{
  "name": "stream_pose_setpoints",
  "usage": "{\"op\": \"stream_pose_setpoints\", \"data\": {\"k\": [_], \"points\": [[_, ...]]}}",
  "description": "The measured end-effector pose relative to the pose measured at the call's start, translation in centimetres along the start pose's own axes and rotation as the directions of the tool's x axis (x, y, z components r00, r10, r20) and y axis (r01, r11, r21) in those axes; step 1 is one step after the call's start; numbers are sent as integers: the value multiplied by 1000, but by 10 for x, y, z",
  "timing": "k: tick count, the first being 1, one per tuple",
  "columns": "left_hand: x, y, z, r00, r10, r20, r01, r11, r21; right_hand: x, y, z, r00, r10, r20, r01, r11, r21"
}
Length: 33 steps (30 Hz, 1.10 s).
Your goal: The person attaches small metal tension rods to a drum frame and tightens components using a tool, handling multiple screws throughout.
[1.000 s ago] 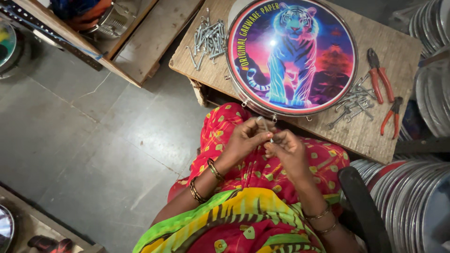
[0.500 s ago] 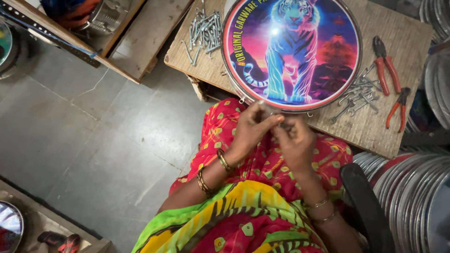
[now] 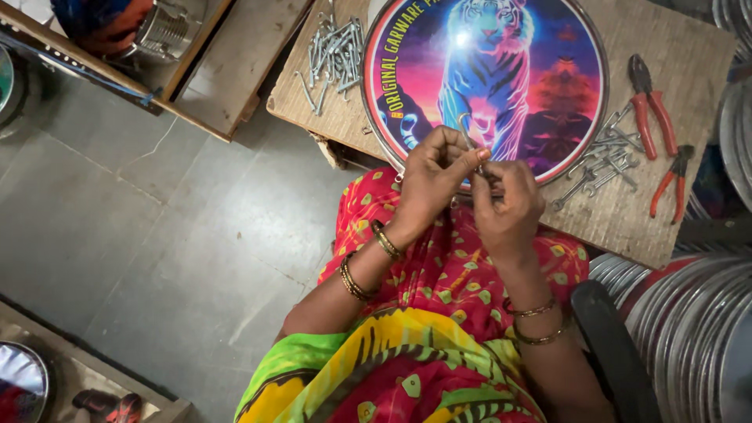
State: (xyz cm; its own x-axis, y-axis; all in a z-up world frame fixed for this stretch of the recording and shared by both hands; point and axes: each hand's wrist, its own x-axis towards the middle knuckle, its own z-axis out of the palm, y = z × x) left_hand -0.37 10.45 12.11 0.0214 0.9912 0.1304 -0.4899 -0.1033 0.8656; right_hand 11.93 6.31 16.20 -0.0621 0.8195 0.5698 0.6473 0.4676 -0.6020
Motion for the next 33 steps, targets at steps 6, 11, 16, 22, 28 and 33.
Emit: {"op": "stream_pose_setpoints", "data": {"k": [6, 11, 16, 22, 28, 33], "points": [[5, -5, 0, 995, -56, -80, 61, 996, 65, 3, 7, 6, 996, -92, -15, 89, 984, -152], [2, 14, -4, 995, -82, 57, 79, 996, 47, -2, 17, 11, 953, 291, 89, -302, 867, 397], [-3, 20, -5, 992, -85, 93, 78, 994, 76, -4, 21, 8, 912, 363, 190, -405, 730, 551], [-8, 18, 1, 990, -140, 22, 139, 990, 18, -6, 2, -1, 1000, -15, -2, 15, 999, -50], [-6, 5, 8, 990, -109, -86, 119, 987, 110, -8, -5, 0, 1000, -3, -6, 2, 997, -82], [-4, 1, 8, 991, -101, -90, 109, 990, 87, -10, -1, 1, 999, -32, -26, 30, 995, -96]]}}
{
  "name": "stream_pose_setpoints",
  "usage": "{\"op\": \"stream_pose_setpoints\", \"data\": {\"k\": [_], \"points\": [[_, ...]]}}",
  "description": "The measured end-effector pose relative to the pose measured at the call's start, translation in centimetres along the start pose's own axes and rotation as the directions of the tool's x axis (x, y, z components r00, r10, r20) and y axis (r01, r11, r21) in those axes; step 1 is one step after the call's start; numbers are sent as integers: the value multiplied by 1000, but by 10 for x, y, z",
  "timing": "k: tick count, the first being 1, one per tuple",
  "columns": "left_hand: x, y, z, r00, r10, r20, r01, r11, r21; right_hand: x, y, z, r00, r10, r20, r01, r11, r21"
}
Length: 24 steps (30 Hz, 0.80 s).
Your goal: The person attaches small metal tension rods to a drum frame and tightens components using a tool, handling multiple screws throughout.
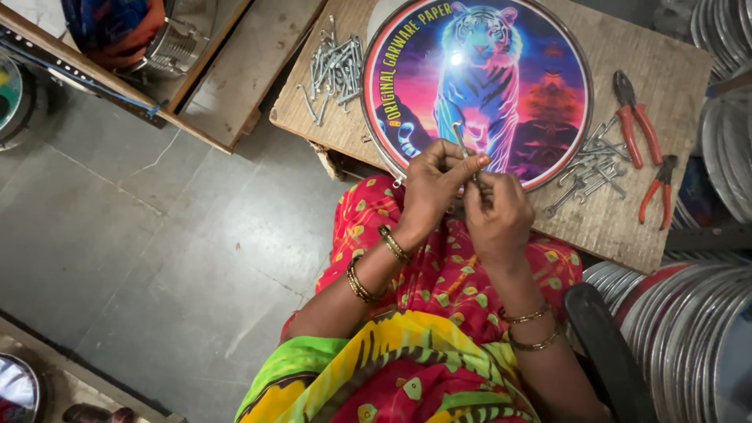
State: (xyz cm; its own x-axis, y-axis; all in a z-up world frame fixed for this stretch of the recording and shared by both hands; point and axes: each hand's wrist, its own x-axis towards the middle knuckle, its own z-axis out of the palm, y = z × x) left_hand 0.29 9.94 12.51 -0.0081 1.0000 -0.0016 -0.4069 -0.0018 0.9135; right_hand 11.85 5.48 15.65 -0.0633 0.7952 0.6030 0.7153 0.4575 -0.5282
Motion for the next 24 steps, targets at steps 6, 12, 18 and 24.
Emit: {"op": "stream_pose_setpoints", "data": {"k": [6, 12, 18, 24], "points": [[-5, 27, -10, 966, -49, 254, 67, 996, -64, -3, 25, 0, 861, 405, 307, -502, 577, 645], [-6, 11, -6, 989, 31, 143, -18, 996, -89, -10, 6, -10, 953, 277, 124, -303, 886, 350], [-11, 7, 1, 999, -30, 33, 33, 995, -96, -4, -13, -21, 998, 66, -2, -64, 985, 162], [-15, 18, 10, 997, -65, 42, 69, 990, -125, -9, -5, -22, 999, 52, -14, -49, 987, 151]]}}
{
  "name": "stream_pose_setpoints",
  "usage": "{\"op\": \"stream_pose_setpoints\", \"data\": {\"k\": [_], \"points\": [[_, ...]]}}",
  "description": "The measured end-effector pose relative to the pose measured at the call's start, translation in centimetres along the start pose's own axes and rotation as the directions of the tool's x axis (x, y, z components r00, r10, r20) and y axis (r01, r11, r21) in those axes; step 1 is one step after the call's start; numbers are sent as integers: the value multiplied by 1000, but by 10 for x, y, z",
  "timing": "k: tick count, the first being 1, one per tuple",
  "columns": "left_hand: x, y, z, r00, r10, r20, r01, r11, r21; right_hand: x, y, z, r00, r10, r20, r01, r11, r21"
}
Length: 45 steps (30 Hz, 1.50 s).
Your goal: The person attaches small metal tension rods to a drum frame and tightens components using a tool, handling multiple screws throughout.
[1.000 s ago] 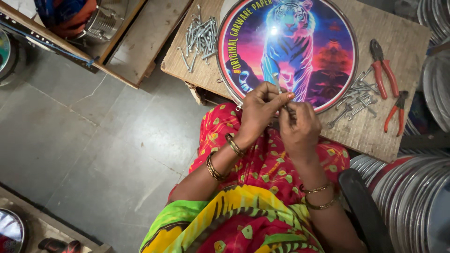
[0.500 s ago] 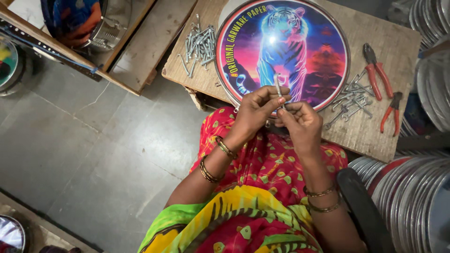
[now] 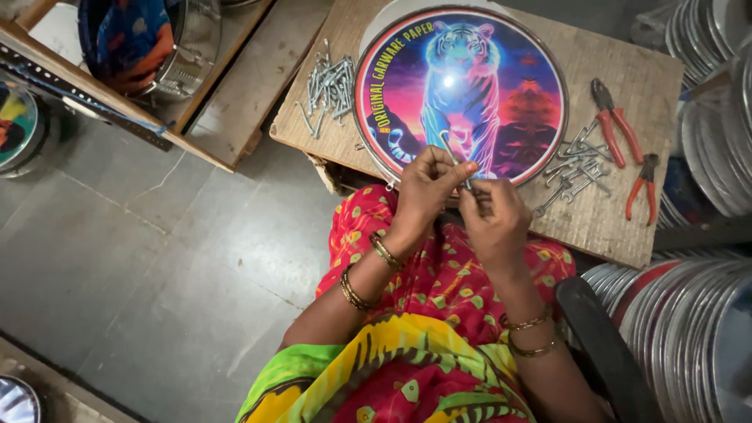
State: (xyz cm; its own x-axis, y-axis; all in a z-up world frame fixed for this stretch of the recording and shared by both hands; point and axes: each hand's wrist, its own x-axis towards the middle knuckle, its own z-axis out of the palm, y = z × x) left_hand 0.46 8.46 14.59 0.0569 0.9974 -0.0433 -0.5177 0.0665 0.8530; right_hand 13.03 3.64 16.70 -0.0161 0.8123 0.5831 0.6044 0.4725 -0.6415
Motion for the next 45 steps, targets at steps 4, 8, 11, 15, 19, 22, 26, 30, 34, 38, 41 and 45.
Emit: {"op": "stream_pose_setpoints", "data": {"k": [4, 8, 11, 15, 19, 22, 26, 30, 34, 38, 41, 45], "points": [[-8, 18, 2, 983, 32, 181, -36, 999, 19, -2, 17, -2, 894, 402, 196, -444, 738, 508], [-8, 15, 3, 993, 0, 119, -5, 999, 40, -1, 15, -3, 907, 367, 204, -415, 710, 569], [0, 3, -4, 990, 132, 46, -134, 990, 48, -6, 0, -4, 943, 308, 123, -331, 858, 392], [-3, 7, -13, 974, 194, 114, -217, 943, 251, 4, 2, -10, 855, 463, 234, -497, 601, 626], [-22, 20, -13, 976, 45, 215, -127, 915, 384, 8, 21, -23, 767, 495, 408, -584, 276, 763], [-29, 24, -9, 961, 109, 255, -237, 803, 548, 5, 21, -22, 802, 479, 357, -549, 352, 758], [-32, 30, -8, 901, 271, 338, -433, 607, 667, 10, -1, -23, 777, 558, 292, -579, 452, 679], [-30, 29, -13, 852, 340, 398, -524, 530, 667, 14, -13, -21, 735, 618, 278, -631, 476, 612], [-32, 26, -21, 833, 334, 441, -553, 462, 694, 3, 2, -12, 771, 600, 214, -607, 591, 531], [-29, 30, -41, 769, 331, 547, -632, 264, 728, -13, 19, -4, 783, 603, 152, -585, 631, 509], [-20, 25, -58, 755, 337, 562, -625, 110, 773, -32, 29, 2, 761, 635, 133, -611, 633, 476], [-13, 9, -74, 758, 345, 554, -610, 73, 789, -52, 50, 23, 771, 629, 97, -580, 632, 514]]}}
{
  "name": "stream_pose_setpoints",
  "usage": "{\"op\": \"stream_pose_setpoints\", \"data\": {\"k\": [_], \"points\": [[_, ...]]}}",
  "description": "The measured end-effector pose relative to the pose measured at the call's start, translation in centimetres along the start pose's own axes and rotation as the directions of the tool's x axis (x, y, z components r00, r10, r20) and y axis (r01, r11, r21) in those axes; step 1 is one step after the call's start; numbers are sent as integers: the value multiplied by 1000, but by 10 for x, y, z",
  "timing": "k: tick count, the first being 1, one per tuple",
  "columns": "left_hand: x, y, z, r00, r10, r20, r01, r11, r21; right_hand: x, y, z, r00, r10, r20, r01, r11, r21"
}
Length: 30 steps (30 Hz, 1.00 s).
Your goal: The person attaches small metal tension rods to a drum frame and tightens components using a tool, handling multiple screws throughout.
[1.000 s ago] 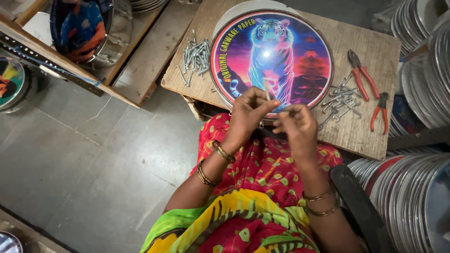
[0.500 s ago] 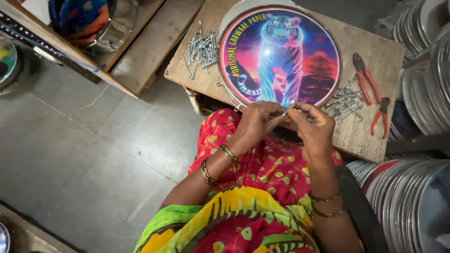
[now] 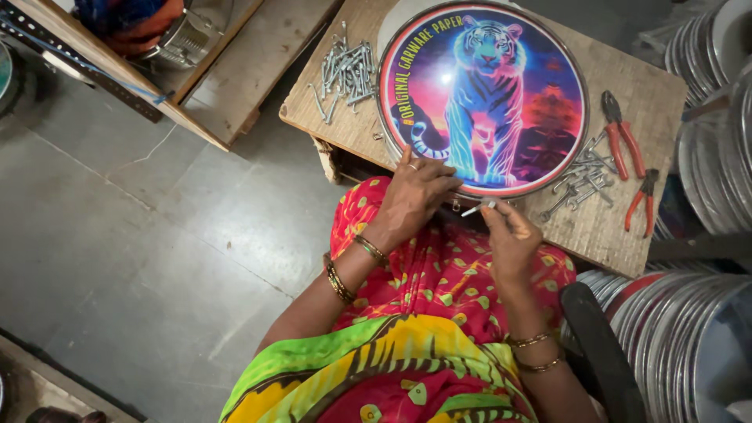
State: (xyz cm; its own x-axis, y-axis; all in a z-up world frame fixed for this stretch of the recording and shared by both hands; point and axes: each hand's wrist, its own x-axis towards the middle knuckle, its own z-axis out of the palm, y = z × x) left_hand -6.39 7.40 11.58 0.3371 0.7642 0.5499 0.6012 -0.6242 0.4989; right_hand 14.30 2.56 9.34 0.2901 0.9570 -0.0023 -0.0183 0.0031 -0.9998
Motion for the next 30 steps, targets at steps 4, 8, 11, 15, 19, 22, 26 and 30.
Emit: {"op": "stream_pose_setpoints", "data": {"k": [4, 8, 11, 15, 19, 22, 26, 30], "points": [[-6, -7, 10, 1000, -4, -26, 3, 999, -33, -2, 21, 0, 999, -52, 10, 52, 998, -41], [-8, -9, 11, 1000, -14, -19, 13, 999, -48, -3, 19, 5, 968, -231, 96, 245, 953, -180], [-7, -9, 13, 1000, -24, -12, 23, 998, -51, -4, 16, 8, 960, -258, 107, 276, 934, -226], [-9, -10, 14, 999, -42, -15, 41, 997, -69, -3, 18, 11, 961, -253, 108, 271, 941, -201], [-9, -9, 13, 999, -42, -14, 41, 996, -81, -4, 18, 14, 984, -158, 87, 171, 970, -172], [-8, -6, 10, 999, -45, -17, 44, 996, -79, -5, 17, 15, 981, -167, 97, 184, 961, -208], [-7, 12, -6, 993, -9, -118, -4, 995, -104, -10, 13, 15, 973, -217, 78, 230, 941, -247], [-7, 38, -17, 987, -55, -150, 20, 974, -226, -11, 13, 13, 907, -399, 132, 420, 855, -303]]}}
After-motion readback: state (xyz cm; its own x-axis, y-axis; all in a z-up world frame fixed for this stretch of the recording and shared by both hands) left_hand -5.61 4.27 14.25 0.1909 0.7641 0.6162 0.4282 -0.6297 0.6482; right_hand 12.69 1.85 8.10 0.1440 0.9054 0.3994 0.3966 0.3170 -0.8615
